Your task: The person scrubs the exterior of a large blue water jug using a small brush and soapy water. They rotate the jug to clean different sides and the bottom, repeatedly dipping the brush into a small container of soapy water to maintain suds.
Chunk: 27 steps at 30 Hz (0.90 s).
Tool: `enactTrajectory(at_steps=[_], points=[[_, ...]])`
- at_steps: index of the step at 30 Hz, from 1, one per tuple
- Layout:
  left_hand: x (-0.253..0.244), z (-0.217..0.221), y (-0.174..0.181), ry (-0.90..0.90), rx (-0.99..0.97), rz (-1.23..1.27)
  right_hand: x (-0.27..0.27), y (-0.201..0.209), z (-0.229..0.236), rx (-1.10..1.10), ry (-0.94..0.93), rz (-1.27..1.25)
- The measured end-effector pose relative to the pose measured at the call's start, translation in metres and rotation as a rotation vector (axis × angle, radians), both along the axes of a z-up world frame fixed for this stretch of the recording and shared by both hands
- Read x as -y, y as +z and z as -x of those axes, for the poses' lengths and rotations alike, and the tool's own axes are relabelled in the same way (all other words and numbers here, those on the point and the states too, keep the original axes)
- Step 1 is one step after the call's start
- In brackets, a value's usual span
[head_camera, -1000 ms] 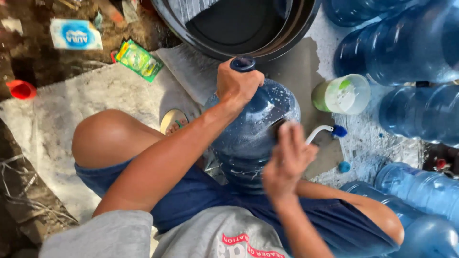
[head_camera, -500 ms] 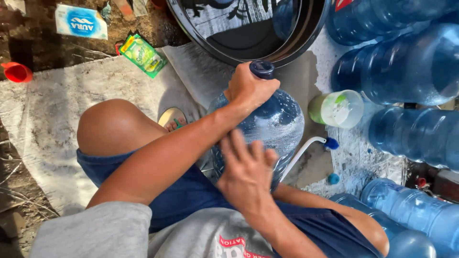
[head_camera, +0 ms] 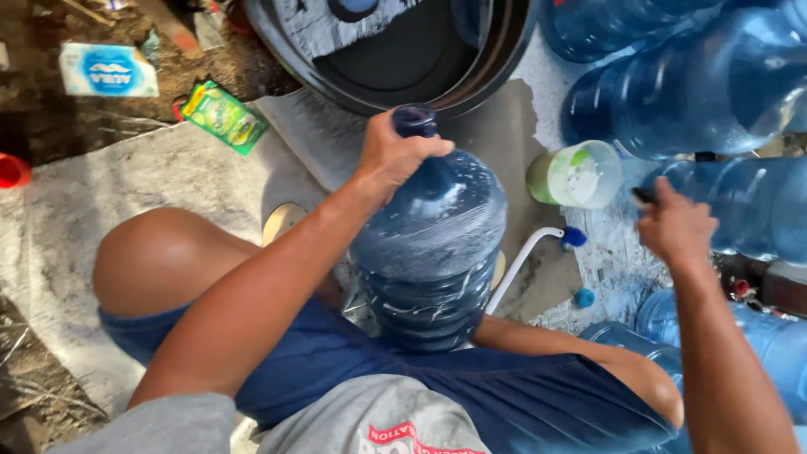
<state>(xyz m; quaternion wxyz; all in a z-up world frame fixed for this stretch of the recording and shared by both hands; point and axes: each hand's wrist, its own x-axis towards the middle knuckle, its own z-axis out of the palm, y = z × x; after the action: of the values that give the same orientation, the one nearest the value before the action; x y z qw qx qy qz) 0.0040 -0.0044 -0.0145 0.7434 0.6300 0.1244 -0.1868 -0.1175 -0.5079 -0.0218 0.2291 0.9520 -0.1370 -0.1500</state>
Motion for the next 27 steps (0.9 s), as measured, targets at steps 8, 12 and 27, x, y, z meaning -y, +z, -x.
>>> enactTrajectory(at_steps=[8,12,27], points=[[-0.001,0.001,0.006,0.251,-0.036,0.288,-0.043,0.007,-0.072,-0.081,-0.425,-0.579],[-0.020,0.013,-0.004,0.331,-0.002,0.556,0.051,-0.175,-0.089,-0.132,-0.346,-0.459],[-0.018,0.120,-0.008,0.336,-0.470,0.589,0.016,-0.117,-0.083,0.053,-0.314,-0.825]])
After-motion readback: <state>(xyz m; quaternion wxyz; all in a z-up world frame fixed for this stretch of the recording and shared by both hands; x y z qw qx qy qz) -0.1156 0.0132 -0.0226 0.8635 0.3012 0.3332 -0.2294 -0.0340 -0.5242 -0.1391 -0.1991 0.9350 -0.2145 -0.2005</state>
